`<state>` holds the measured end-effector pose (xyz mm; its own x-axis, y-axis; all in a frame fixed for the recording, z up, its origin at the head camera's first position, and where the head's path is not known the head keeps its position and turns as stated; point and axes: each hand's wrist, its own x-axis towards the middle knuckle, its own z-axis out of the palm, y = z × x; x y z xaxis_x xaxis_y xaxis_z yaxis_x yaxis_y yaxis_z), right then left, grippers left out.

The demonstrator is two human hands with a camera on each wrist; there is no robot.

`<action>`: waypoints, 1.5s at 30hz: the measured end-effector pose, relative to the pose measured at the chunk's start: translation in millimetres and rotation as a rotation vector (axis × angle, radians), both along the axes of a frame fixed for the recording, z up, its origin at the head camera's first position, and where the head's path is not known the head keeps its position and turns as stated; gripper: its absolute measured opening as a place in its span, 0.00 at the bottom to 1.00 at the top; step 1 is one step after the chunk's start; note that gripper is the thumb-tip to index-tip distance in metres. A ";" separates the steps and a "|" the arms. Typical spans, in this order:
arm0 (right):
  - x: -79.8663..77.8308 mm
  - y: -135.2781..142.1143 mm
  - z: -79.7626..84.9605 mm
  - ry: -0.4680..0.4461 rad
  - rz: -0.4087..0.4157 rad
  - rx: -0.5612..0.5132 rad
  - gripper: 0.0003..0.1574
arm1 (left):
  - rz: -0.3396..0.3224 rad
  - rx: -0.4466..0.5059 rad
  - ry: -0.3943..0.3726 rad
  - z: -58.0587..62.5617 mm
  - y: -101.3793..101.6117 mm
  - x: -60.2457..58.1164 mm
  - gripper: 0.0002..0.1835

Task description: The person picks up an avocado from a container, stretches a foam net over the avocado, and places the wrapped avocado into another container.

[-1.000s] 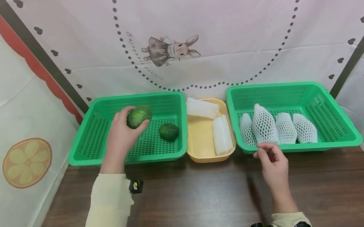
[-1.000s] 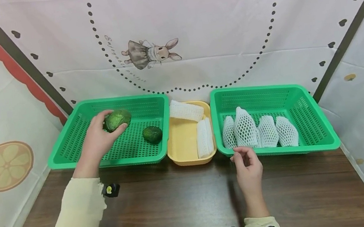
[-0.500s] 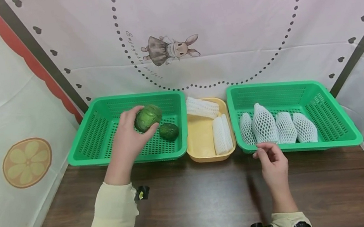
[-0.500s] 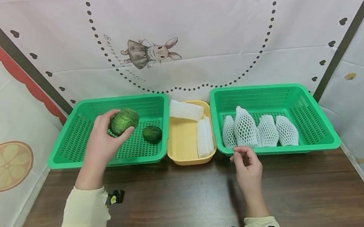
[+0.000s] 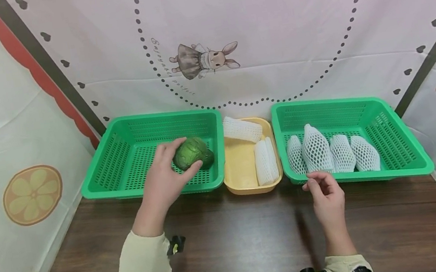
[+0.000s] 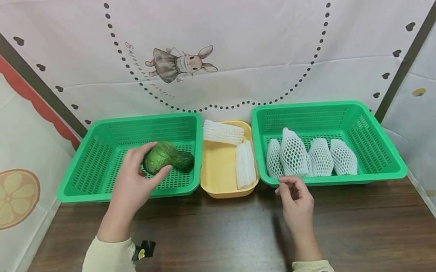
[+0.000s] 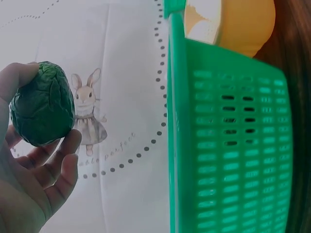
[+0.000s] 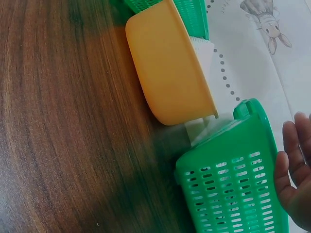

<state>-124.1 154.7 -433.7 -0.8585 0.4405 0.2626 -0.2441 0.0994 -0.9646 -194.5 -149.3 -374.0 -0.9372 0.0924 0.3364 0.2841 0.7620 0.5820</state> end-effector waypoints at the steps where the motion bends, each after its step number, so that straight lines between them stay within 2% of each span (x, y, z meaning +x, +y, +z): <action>1: 0.1 -0.1 0.0 0.002 0.001 -0.004 0.07 | -0.009 -0.001 0.005 -1.0 1.0 1.6 0.34; 7: 0.8 -0.7 0.4 0.023 0.005 -0.011 0.07 | -0.035 -0.003 0.014 -5.3 7.7 8.3 0.37; 13: 1.7 -1.2 0.8 0.022 0.008 -0.014 0.07 | -0.041 0.014 0.006 -9.4 12.1 12.1 0.35; 27: 3.2 -2.5 0.5 0.023 0.011 -0.042 0.06 | -0.064 0.046 -0.011 -17.4 8.9 22.2 0.34; 38: 3.5 -3.7 1.7 0.001 0.010 -0.031 0.07 | -0.086 0.060 0.007 -26.3 8.3 22.0 0.33; 45: 2.8 -4.6 1.8 -0.014 0.008 -0.022 0.07 | -0.129 0.071 -0.004 -35.5 18.1 24.1 0.34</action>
<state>-121.3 150.1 -431.9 -0.8654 0.4394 0.2408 -0.2312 0.0761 -0.9699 -170.4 -131.1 -409.5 -0.9204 0.1884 0.3425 0.3745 0.6761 0.6345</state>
